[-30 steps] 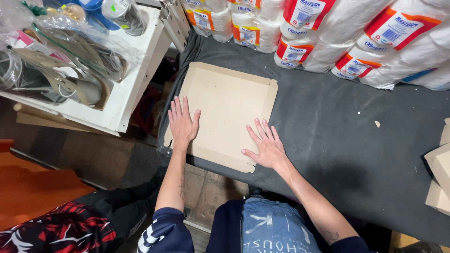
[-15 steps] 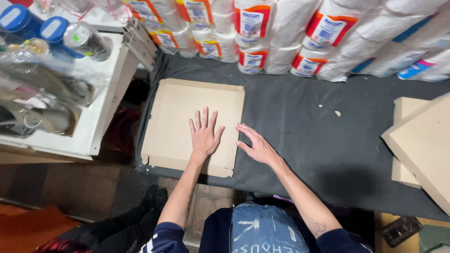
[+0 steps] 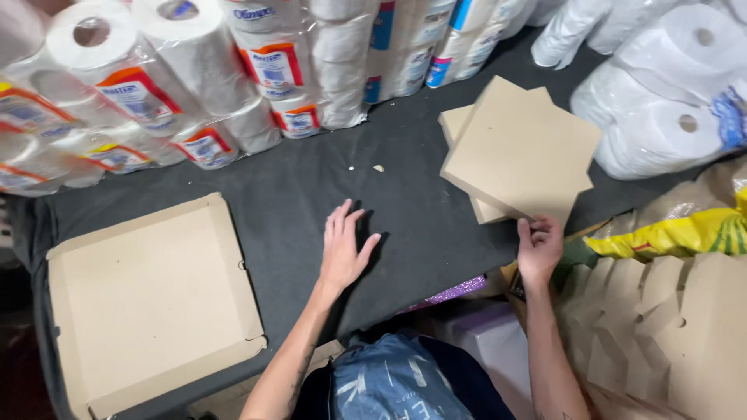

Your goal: The person assembles several cardboard pizza boxes by hand on a table, folding the sides and lids into place one at a time.

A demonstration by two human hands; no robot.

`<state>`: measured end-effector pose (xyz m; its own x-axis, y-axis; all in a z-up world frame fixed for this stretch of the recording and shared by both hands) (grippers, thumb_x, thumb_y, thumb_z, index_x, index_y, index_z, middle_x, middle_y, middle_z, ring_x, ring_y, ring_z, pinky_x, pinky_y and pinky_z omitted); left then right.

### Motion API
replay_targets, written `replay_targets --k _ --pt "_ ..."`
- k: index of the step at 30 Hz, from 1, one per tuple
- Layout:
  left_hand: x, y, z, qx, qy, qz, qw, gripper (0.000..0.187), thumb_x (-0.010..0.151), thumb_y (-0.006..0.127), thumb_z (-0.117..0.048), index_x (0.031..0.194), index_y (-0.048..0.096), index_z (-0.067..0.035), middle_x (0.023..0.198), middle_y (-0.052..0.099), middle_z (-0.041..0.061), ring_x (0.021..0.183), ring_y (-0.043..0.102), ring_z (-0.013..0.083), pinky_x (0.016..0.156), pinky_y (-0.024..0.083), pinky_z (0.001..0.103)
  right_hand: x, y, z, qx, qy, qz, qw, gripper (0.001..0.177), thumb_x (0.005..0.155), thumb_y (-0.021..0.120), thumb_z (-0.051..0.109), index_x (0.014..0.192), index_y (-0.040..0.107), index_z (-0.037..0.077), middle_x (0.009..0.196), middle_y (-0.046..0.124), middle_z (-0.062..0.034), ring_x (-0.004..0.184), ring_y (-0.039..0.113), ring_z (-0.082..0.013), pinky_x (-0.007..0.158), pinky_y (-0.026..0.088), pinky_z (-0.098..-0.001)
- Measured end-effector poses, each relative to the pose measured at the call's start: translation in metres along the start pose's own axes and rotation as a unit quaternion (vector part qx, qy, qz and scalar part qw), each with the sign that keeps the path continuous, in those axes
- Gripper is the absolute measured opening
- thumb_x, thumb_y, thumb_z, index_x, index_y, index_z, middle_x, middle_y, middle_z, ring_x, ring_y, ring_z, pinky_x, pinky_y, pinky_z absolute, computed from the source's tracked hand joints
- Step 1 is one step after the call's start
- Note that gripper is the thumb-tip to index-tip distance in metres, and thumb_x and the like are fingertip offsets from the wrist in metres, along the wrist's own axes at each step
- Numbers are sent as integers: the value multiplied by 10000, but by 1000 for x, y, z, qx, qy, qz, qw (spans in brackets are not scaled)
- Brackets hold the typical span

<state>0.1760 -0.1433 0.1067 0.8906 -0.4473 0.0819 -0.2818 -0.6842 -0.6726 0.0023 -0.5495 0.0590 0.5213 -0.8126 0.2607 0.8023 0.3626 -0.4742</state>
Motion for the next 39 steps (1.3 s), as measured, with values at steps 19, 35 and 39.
replay_targets --k 19,35,39 --pt "71 240 -113 -551 -367 91 744 854 970 700 -423 1505 218 36 1368 378 172 1172 581 281 946 614 395 -15 -30 39 257 373 187 872 1096 819 846 129 1599 93 -29 1504 250 -329 1244 536 -460 958 552 -561" --pt "-12 105 39 -465 -384 -14 798 438 917 811 -333 1232 724 -42 1017 746 95 866 751 197 784 641 351 19 -3 29 160 322 395 845 677 1025 529 426 1600 340 122 1508 448 -293 1327 522 -451 1083 425 -550" --pt "-39 38 25 -439 -372 -96 812 459 931 785 -310 1259 708 2 1068 683 163 952 722 251 857 623 392 3 47 22 103 275 453 842 629 1053 573 446 1512 474 27 1347 602 -255 1174 652 -364 971 514 -492"
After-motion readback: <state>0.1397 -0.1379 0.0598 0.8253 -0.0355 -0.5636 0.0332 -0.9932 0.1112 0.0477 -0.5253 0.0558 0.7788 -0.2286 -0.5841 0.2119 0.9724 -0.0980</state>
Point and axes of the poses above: each hand's wrist, its own x-axis towards the middle knuckle, its own y-axis out of the palm, z = x × y, the point moved 6 cm from there along x, towards the middle knuckle
